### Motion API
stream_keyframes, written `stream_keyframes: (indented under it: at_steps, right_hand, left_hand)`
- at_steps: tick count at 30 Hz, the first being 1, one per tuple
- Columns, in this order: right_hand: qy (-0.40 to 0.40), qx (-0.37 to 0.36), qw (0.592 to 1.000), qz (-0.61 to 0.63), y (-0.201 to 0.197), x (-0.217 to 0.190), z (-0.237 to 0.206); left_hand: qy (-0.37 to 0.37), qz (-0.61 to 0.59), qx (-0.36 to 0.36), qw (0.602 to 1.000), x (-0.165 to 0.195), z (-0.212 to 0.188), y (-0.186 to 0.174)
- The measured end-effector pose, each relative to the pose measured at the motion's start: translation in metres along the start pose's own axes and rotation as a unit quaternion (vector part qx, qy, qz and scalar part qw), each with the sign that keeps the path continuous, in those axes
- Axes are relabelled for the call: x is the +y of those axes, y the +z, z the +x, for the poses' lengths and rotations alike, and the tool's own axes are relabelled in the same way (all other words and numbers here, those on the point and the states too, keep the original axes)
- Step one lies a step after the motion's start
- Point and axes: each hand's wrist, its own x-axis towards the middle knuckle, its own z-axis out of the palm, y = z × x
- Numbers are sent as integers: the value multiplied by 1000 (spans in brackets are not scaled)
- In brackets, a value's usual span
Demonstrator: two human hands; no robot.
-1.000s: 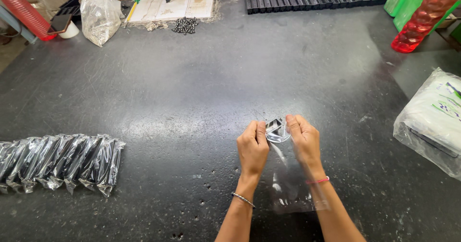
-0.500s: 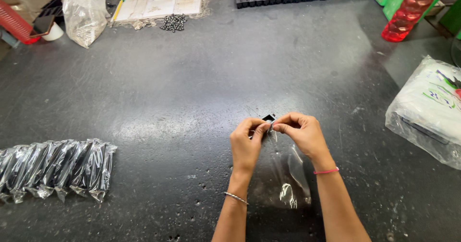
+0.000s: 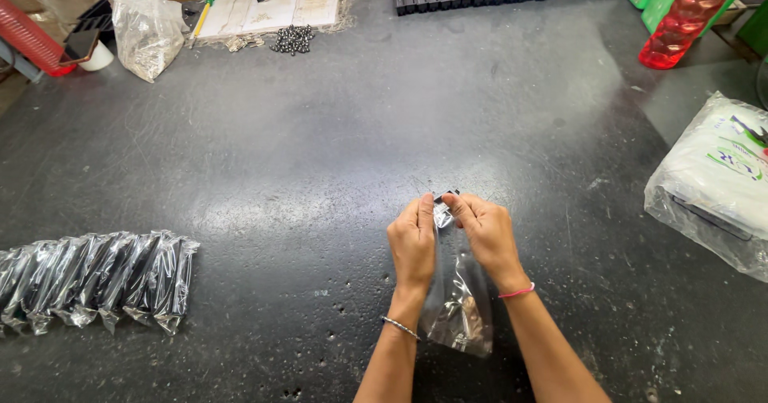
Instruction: The person places black rectangular plastic components one at a time into clear plastic bags, folds and presses the bags closed, and stacks the finished bags in a row on the workbench, with completed bags accumulating in a blue crate beside the table.
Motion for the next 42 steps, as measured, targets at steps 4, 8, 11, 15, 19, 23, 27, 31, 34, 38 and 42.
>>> stream_keyframes:
  at_steps: [4,8,11,15,19,23,27,31,34,38,42]
  right_hand:
    - [-1,-40,998,54,-8,9,9]
    - [28,-87,978,186,-11,18,16]
    - [67,-146,949,273,-14,26,19]
    - [130,-235,893,362,-19,41,19]
    - [100,-334,842,412,-25,46,19]
    - [90,-328,839,425,-31,37,13]
    - [-11,-322,765,557,-29,25,11]
    - [51,-369,719,587,-21,26,7]
    - [143,-429,764,459,-19,33,4]
    - [44,-479,778,404,-18,47,-9]
    - [-149,-343,748,548,-30,44,-5]
  left_hand:
    - [-73,-45,-27,996,-1,5,-5]
    - [-127,-217,-58,966,-13,11,-7]
    - [-187,-361,-93,909,-24,18,-4]
    - [-283,-518,-84,803,-28,18,-10]
    - [-322,-594,-61,735,-22,23,-24]
    - [-313,-608,-130,718,-25,26,-39]
    - [-231,-714,-211,626,-30,26,-42]
    - [-268,-644,-192,690,-14,23,-41]
    - [-250,-577,-184,756,5,21,-46]
    - [-266,-425,-242,831,15,4,-45]
    - [-262,-391,-385,793,2,-2,-8]
